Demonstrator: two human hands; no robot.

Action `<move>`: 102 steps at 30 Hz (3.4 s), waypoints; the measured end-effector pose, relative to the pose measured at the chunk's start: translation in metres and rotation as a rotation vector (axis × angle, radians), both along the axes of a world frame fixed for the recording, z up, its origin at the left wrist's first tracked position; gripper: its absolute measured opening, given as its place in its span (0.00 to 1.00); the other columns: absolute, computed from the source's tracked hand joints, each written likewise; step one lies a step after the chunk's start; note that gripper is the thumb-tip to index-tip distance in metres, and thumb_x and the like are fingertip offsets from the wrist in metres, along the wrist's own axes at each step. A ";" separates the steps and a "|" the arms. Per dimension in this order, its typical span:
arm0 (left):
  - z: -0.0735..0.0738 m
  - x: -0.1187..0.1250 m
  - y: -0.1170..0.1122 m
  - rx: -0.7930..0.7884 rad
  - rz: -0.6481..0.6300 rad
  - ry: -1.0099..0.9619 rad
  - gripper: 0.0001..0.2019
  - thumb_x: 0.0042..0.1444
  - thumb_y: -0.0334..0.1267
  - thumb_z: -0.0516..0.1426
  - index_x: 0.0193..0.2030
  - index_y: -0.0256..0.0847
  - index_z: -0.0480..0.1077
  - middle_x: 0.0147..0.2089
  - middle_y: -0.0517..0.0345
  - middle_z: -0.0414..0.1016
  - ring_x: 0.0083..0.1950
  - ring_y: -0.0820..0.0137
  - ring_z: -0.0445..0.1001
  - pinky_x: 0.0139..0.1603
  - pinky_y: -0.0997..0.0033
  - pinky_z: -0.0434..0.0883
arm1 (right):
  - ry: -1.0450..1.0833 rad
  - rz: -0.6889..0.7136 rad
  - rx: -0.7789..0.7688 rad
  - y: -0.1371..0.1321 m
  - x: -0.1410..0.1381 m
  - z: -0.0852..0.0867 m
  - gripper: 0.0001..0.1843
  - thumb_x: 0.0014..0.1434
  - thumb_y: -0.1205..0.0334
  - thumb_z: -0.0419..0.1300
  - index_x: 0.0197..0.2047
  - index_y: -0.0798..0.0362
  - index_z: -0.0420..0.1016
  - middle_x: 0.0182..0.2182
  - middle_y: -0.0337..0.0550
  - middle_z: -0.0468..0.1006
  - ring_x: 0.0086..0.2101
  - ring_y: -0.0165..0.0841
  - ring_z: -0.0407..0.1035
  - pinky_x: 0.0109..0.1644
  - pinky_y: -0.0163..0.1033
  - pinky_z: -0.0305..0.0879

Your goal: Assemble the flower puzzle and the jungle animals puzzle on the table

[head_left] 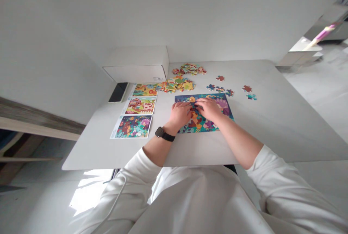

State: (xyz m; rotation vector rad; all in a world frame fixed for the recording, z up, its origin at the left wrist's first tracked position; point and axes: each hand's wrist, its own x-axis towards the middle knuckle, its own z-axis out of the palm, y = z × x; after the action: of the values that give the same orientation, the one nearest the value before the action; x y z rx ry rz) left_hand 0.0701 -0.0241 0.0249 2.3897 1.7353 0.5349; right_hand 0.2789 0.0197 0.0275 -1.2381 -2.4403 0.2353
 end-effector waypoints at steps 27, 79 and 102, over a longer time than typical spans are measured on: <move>0.011 0.007 -0.009 -0.055 -0.046 0.004 0.20 0.69 0.38 0.57 0.65 0.47 0.77 0.75 0.51 0.73 0.78 0.51 0.66 0.82 0.37 0.56 | -0.196 -0.053 -0.039 -0.013 -0.007 0.013 0.16 0.71 0.63 0.62 0.58 0.50 0.84 0.65 0.51 0.81 0.60 0.53 0.74 0.67 0.58 0.66; -0.003 -0.015 0.016 -0.095 -0.228 -0.022 0.38 0.64 0.53 0.64 0.79 0.52 0.64 0.78 0.48 0.69 0.80 0.45 0.63 0.83 0.32 0.48 | 0.006 -0.029 -0.273 -0.001 0.022 0.047 0.14 0.71 0.58 0.67 0.58 0.44 0.84 0.55 0.44 0.88 0.55 0.40 0.82 0.61 0.43 0.75; -0.002 -0.022 0.018 0.124 -0.035 -0.511 0.14 0.68 0.34 0.58 0.58 0.42 0.78 0.54 0.49 0.79 0.57 0.60 0.79 0.62 0.57 0.77 | -0.201 -0.691 -0.305 0.103 0.099 0.035 0.23 0.67 0.51 0.69 0.63 0.44 0.84 0.65 0.56 0.79 0.63 0.54 0.73 0.66 0.56 0.70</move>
State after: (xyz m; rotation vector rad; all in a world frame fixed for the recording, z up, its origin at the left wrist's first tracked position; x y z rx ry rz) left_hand 0.0485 -0.0057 0.0230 2.0940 1.4637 1.1567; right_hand 0.3780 0.1229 0.0627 -2.2404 -2.0089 0.2965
